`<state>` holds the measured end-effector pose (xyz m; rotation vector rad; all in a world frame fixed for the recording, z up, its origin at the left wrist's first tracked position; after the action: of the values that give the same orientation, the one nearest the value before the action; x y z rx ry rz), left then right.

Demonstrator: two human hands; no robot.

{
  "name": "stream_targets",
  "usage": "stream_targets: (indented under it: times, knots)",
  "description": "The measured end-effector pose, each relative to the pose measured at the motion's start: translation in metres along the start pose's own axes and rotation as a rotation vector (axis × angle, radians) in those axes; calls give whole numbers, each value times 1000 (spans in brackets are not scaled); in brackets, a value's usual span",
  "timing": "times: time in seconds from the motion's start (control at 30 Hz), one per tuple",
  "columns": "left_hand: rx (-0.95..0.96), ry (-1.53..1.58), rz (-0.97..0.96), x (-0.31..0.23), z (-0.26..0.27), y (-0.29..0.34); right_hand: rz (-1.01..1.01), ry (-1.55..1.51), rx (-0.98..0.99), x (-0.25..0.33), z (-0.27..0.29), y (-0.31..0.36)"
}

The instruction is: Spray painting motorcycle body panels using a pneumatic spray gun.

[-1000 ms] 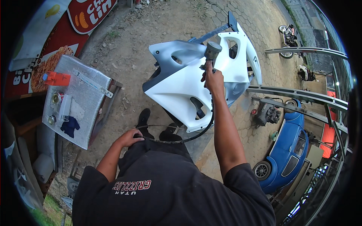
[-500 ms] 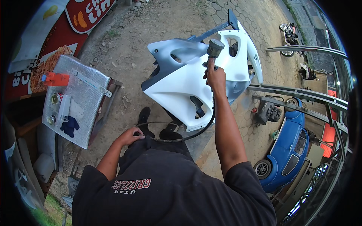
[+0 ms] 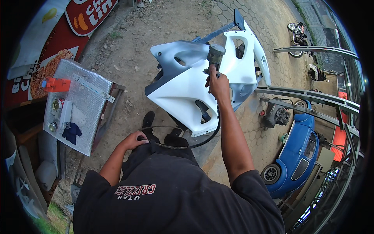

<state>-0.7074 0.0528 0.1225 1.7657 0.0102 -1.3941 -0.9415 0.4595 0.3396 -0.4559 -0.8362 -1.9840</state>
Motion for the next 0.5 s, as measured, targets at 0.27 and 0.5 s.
stream_targets:
  times: [0.27, 0.5]
  knots:
    - [-9, 53, 23, 10, 3, -3, 11, -50, 11, 4, 0, 0]
    - [-9, 76, 33, 15, 3, -4, -41, 16, -90, -2, 9, -16]
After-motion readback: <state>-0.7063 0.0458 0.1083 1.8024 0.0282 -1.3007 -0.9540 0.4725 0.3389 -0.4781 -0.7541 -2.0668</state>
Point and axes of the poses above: each hand's wrist, its own y-axis away from the middle knuckle, its own z-axis out of the back of the hand, x = y × z, the point moved 3 cm from there along -y, towards the middle knuckle, and after that the axes turned 3 degrees about x, right-handed, at the moved point
